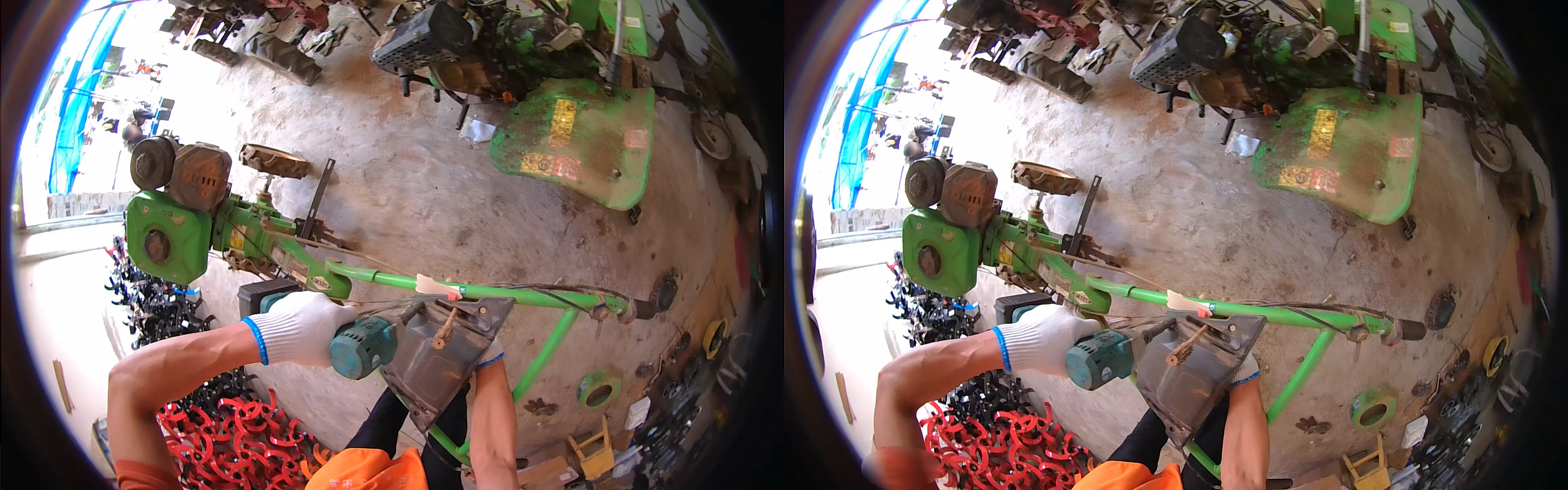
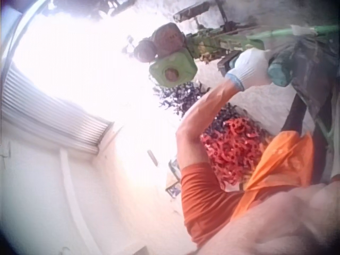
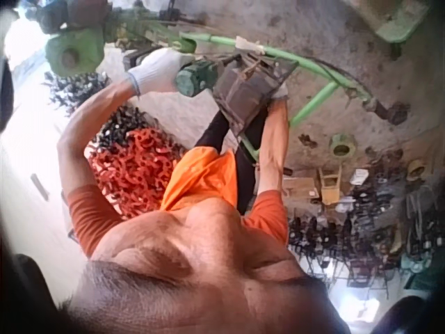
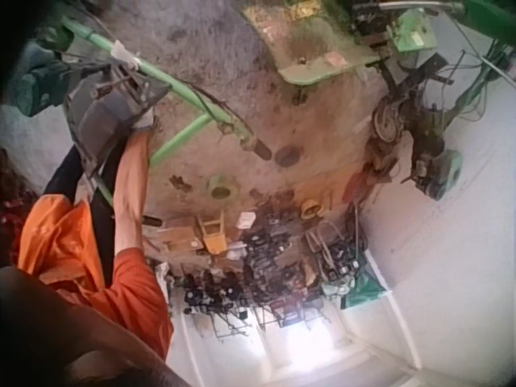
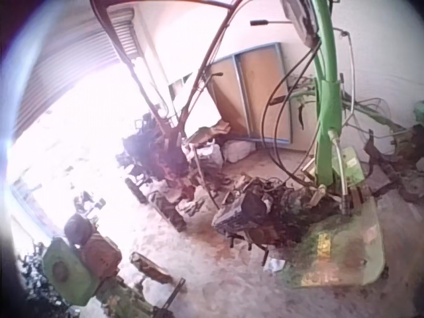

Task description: The person uses a cordless impact driver to remove bolts from a black metal cover attached to a green two-wheeled tractor frame. After removing the bolts, the person detaches the cover and sets it aside, then picks up a screwdriver and continues working on the exposed area.

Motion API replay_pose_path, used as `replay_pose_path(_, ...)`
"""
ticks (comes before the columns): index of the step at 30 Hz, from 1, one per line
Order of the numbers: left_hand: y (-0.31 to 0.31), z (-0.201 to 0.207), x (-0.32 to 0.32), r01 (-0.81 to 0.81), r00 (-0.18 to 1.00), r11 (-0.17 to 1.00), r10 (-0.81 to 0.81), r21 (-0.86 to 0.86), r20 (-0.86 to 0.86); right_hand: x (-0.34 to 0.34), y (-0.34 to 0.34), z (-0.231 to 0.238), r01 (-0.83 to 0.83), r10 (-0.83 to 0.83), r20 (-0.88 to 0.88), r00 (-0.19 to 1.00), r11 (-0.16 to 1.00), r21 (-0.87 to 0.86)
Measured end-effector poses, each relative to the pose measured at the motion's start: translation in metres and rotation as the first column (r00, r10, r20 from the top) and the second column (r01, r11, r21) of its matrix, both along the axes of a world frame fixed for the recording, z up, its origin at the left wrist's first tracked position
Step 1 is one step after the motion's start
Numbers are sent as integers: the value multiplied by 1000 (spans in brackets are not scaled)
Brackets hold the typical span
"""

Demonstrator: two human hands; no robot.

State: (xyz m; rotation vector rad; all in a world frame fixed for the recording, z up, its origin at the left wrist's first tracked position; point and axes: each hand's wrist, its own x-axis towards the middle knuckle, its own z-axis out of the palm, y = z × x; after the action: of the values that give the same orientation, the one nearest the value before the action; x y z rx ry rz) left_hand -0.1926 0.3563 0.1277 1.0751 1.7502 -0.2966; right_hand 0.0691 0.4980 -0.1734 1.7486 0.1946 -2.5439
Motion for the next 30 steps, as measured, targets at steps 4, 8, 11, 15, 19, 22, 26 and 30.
replay_pose_path(4, -3, 1, -1, -27, 999, 998, 28, -56, 26, -5, 2, -1, -18, 18, 5, 1000, 1000, 0)
replay_pose_path(8, 1, 4, -1, -73, 997, 997, 73, -13, 34, -7, 4, -1, -29, 29, 12, 1000, 1000, 4)
replay_pose_path(11, 3, 4, -2, -62, 998, 998, 62, -13, 26, -8, 5, -1, -29, 29, 17, 999, 1000, 12)
replay_pose_path(15, -4, -3, -3, -95, 994, 995, 96, -19, 46, -8, 7, -1, -32, 32, 19, 999, 999, 18)
replay_pose_path(19, -21, -14, 6, -162, 982, 987, 163, -14, 99, -7, 8, -1, -30, 30, 23, 999, 999, 27)
replay_pose_path(22, -36, -21, 21, -222, 963, 975, 222, -16, 155, -6, 9, -1, -36, 35, 28, 999, 999, 29)
replay_pose_path(26, -49, -21, 45, -529, 838, 837, 489, 142, 241, -4, 8, -2, -43, 42, 36, 998, 998, 39)
replay_pose_path(30, -54, -12, 66, -853, 499, 515, 758, 84, 419, 0, 8, 0, -46, 44, 44, 998, 998, 49)
